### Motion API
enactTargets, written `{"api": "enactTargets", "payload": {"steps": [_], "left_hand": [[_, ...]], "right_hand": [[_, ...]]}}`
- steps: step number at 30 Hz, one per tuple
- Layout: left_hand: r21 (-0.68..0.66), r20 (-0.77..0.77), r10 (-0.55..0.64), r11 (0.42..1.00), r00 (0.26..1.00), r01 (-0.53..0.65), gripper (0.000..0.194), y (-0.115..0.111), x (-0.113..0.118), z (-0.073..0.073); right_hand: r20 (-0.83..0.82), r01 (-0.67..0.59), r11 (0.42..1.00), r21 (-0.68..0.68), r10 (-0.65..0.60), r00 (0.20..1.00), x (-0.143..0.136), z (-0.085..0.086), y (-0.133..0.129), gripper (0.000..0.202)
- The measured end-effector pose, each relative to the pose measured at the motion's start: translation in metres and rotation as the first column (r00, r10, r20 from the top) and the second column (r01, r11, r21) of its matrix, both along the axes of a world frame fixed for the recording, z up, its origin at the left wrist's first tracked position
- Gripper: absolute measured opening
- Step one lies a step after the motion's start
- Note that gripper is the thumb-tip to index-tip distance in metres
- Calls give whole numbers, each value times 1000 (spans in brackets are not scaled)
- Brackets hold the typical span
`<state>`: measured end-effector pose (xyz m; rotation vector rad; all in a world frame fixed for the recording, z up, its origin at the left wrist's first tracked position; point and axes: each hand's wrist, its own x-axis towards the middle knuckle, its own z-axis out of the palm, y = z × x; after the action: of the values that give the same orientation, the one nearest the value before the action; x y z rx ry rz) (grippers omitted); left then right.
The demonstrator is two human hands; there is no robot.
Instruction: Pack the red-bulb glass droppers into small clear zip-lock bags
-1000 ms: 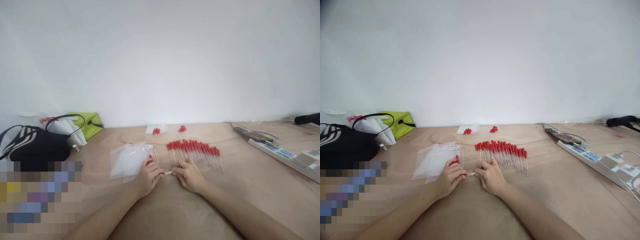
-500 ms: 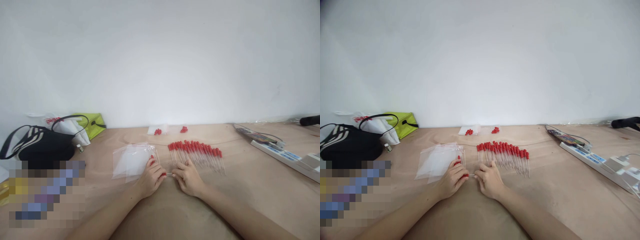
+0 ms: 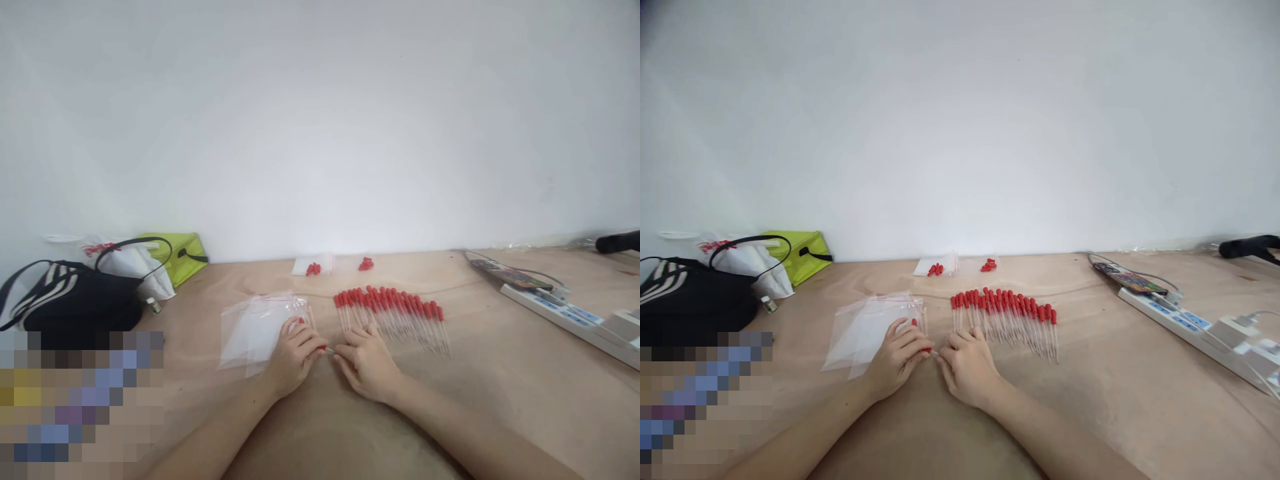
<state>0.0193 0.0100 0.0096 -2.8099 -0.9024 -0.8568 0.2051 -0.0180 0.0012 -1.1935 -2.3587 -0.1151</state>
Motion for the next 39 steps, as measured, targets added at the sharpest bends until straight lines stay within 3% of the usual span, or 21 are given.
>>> {"api": "enactTargets", "payload": {"steps": [4, 8, 11, 14, 19, 25, 28, 32, 39], "left_hand": [[20, 166, 176, 983, 970, -181, 21, 9, -7, 2], [-165, 356, 410, 912, 840, -376, 22, 25, -19, -5], [-247, 362, 472, 880, 804, -406, 21, 35, -27, -13], [-284, 325, 477, 873, 817, -397, 18, 35, -28, -17], [-310, 266, 457, 874, 849, -373, 13, 26, -22, -12], [-303, 213, 442, 878, 871, -371, 15, 21, -17, -5], [-270, 162, 412, 892, 897, -361, 13, 21, -17, -6], [-235, 146, 382, 910, 913, -343, 15, 26, -19, -10], [-211, 156, 360, 922, 920, -325, 20, 36, -19, -14]], "right_hand": [[10, 116, 990, -84, -115, 993, 6, 8, 7, 21], [-54, 367, 909, -196, -384, 922, 14, 16, 30, 26], [0, 538, 806, -245, -555, 832, 13, 18, 49, 29], [46, 623, 741, -252, -633, 773, 6, 16, 63, 27], [50, 638, 736, -226, -646, 762, 1, 11, 69, 22], [-2, 525, 845, -103, -528, 849, -11, 13, 59, 20], [-10, 426, 883, -196, -436, 900, -32, 16, 54, 18], [1, 412, 835, -363, -442, 897, -59, 19, 55, 24], [31, 470, 770, -431, -508, 861, -78, 23, 65, 22]]}}
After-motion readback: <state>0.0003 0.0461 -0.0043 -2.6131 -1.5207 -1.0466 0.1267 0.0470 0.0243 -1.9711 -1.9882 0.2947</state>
